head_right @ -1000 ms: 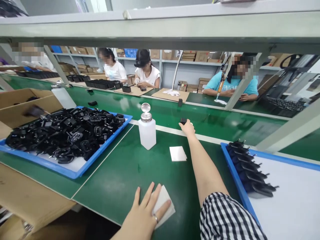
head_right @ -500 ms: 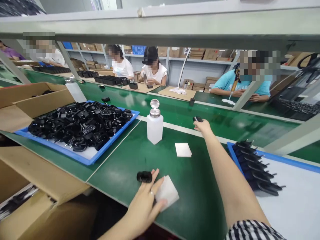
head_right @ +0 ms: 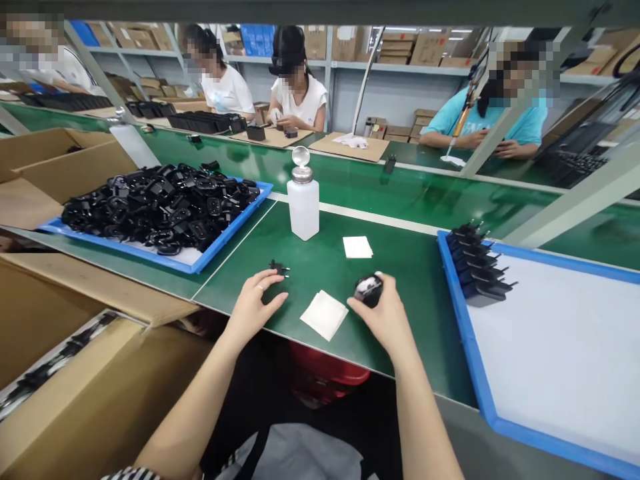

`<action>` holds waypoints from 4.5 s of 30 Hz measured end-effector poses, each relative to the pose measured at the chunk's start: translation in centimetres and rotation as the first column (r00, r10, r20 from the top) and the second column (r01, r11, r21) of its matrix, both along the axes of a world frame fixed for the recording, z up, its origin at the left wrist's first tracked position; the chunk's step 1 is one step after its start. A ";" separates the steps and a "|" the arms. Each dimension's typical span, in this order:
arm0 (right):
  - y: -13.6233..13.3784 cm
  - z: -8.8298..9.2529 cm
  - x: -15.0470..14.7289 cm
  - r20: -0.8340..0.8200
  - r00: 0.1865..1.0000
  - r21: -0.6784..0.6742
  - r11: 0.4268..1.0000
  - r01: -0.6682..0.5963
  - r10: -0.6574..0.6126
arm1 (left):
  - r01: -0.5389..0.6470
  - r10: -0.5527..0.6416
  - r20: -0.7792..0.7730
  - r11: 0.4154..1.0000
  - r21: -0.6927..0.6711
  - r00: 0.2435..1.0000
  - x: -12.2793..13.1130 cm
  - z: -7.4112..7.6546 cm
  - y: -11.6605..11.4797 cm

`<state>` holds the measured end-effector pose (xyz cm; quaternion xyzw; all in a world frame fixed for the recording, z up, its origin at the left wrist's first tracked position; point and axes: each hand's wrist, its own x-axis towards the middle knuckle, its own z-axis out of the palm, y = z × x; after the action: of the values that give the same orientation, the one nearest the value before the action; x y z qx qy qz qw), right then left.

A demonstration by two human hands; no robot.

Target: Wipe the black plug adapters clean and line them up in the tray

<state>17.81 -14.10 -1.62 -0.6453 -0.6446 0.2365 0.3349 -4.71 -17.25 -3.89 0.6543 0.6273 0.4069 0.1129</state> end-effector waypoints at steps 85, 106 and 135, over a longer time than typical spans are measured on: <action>-5.2 -1.2 2.6 0.015 0.984 0.364 0.918 0.158 -0.176 | -0.262 0.227 -0.165 0.938 -0.229 0.960 1.1 2.4 4.1; -3.9 1.2 -0.3 -0.296 0.913 0.258 0.944 -0.206 0.280 | 0.577 -0.117 0.980 0.817 0.003 0.161 8.2 3.9 0.7; -3.7 -0.5 0.8 -0.024 0.967 0.247 0.939 -0.241 0.254 | 0.489 -0.474 0.120 0.837 -0.245 0.872 7.8 2.7 0.0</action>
<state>18.66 -17.80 -2.08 -0.5067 -0.7351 0.2143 0.3963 3.08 -17.26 -1.20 0.7582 0.4885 0.2945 0.3158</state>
